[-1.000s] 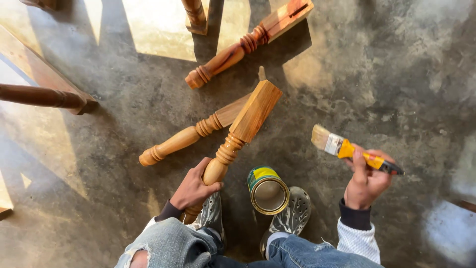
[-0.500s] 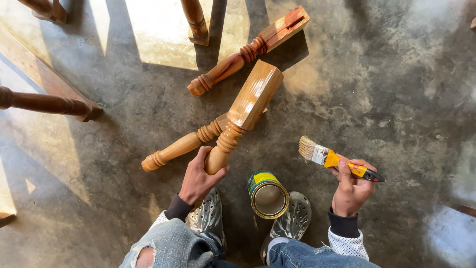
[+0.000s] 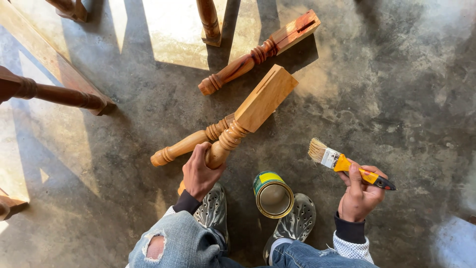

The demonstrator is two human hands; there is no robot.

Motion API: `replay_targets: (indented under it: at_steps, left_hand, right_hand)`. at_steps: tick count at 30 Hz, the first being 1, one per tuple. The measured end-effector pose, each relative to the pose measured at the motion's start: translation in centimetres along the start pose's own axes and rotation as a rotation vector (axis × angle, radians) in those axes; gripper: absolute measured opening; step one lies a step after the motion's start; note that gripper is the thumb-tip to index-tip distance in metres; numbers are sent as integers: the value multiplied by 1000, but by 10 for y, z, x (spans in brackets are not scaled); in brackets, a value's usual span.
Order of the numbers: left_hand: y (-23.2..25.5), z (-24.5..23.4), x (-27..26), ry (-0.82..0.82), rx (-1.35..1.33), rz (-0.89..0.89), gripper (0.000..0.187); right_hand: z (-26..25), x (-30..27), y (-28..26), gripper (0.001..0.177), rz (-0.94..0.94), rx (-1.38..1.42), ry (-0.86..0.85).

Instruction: Painting carved wooden furniture legs with a brush

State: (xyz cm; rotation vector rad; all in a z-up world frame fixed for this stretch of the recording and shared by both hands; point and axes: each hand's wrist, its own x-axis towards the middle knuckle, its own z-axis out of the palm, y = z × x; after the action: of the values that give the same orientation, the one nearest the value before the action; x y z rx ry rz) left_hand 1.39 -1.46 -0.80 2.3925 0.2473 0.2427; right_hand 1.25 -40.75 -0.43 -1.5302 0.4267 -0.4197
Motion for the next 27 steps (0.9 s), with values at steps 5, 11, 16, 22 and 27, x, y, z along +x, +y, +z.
replay_targets:
  at_steps: [5,11,16,22,27]
  left_hand:
    - [4,-5,3,116,15,37,56]
    - [-5,2,-3,143,-2,8,58]
    - [-10,4,-4,167,1,18,60]
    - [-10,4,-2,173,3,17,63]
    - [1,0,-1,128,-62,-29,52]
  right_hand:
    - [5,-2,-3,25,4,-23,0]
    - [5,-2,0,24,-1,-15,-2]
    - [3,-2,2,22,15,-2,8]
    - [3,-2,3,23,25,18,10]
    - [9,-5,-3,26,44,59,8]
